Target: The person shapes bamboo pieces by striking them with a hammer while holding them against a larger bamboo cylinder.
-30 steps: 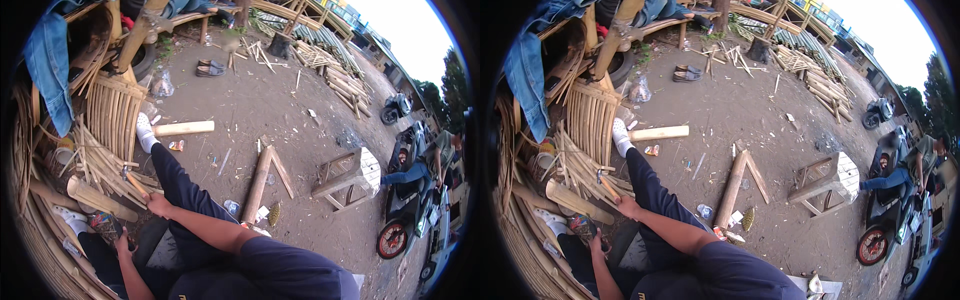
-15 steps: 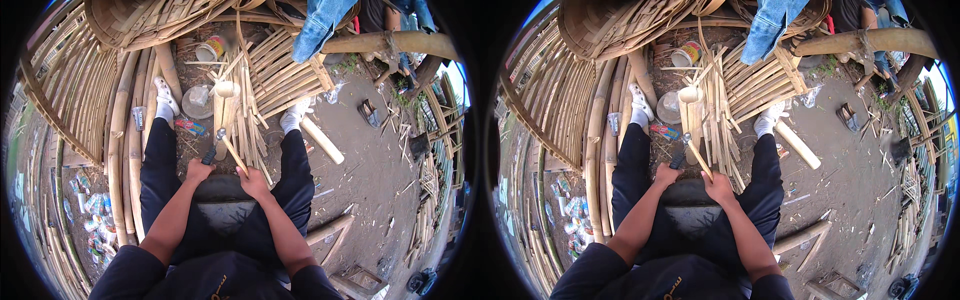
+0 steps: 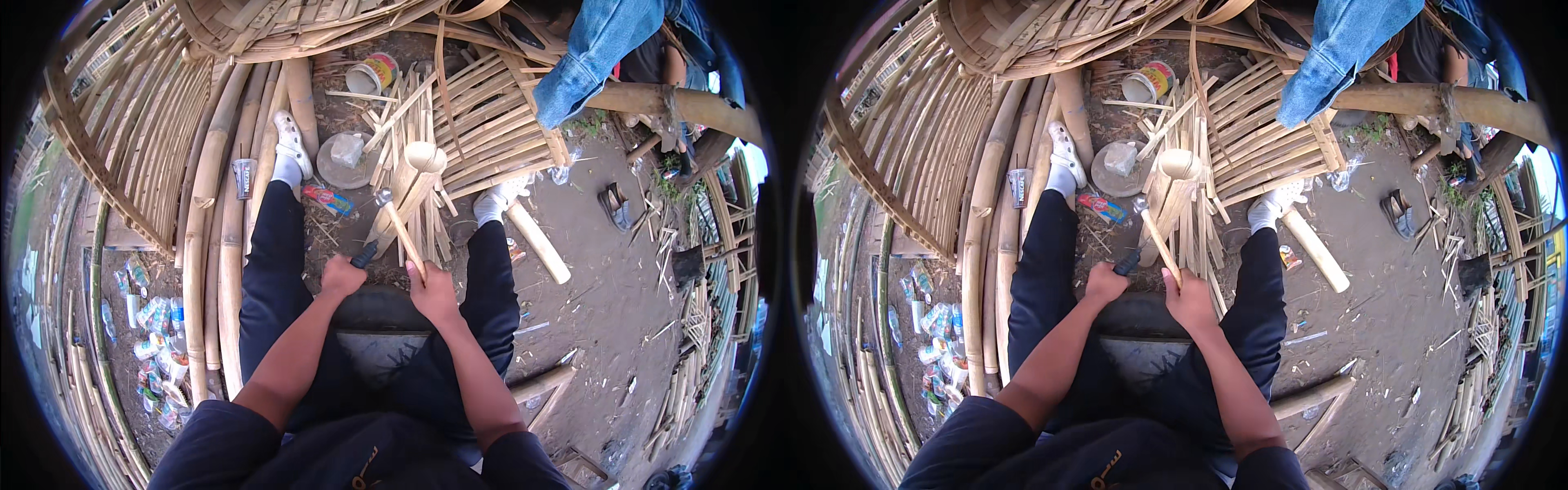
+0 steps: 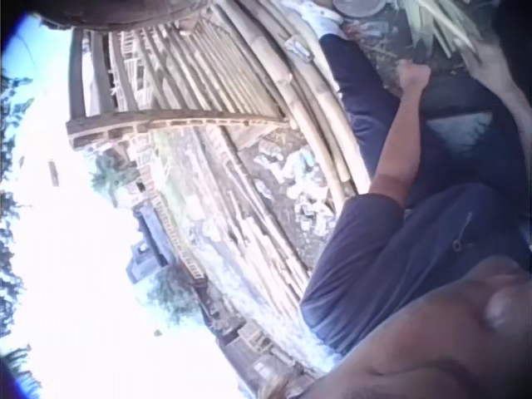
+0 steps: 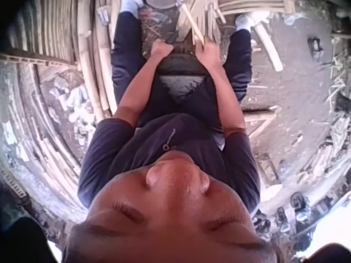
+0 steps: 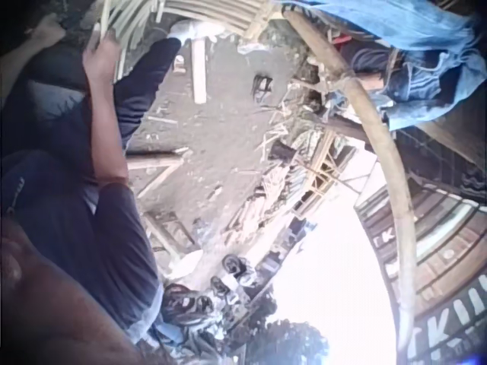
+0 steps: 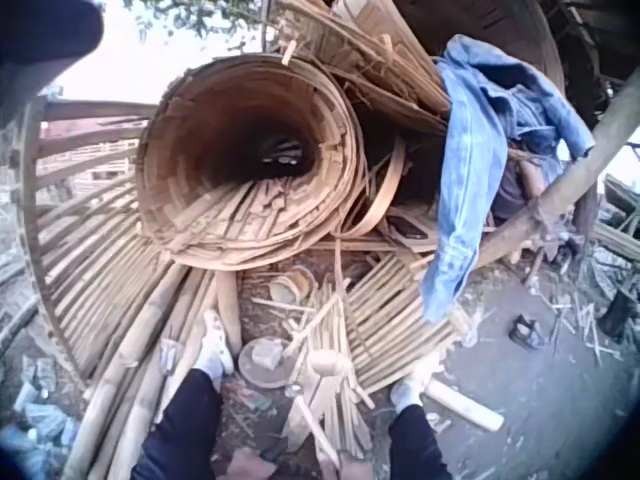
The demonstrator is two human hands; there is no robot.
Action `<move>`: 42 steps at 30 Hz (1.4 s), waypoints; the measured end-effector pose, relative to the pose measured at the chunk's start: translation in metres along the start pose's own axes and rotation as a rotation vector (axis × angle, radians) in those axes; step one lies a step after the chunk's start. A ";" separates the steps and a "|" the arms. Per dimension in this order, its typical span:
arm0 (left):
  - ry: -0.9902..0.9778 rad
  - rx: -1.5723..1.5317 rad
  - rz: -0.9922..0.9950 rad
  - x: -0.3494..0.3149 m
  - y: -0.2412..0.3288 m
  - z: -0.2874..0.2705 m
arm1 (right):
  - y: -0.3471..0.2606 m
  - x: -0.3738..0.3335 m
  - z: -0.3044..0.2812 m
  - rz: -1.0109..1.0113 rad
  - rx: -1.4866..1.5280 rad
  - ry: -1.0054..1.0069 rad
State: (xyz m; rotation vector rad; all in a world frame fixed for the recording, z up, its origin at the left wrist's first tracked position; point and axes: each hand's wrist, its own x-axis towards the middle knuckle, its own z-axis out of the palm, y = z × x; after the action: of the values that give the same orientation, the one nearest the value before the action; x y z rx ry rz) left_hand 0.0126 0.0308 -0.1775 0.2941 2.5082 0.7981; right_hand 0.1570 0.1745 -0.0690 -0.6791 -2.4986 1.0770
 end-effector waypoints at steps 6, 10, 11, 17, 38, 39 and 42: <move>0.018 -0.129 -0.061 0.000 -0.006 -0.012 | -0.102 0.043 -0.076 -0.210 0.126 0.181; 0.029 -0.111 -0.028 -0.004 0.002 -0.007 | -0.023 0.027 -0.001 -0.205 0.161 0.323; 0.036 -0.114 -0.024 -0.007 0.005 -0.007 | 0.010 0.016 0.018 -0.085 -0.060 0.126; 0.014 -0.007 -0.007 -0.009 0.008 -0.005 | 0.057 -0.007 0.056 0.076 -0.236 -0.095; -0.014 -0.185 -0.050 0.002 -0.016 0.005 | -0.041 0.030 -0.027 -0.199 0.450 0.295; -0.016 -0.192 -0.038 0.005 -0.019 0.006 | -0.029 0.031 -0.012 -0.269 0.476 0.390; -0.080 -0.208 -0.059 0.007 -0.008 0.006 | 0.044 0.015 0.043 -0.069 0.172 0.267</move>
State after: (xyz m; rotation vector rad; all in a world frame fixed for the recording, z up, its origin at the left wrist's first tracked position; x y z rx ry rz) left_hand 0.0090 0.0292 -0.1889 0.1765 2.3244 0.9941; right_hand 0.1369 0.1838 -0.1286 -0.6361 -2.1607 1.0835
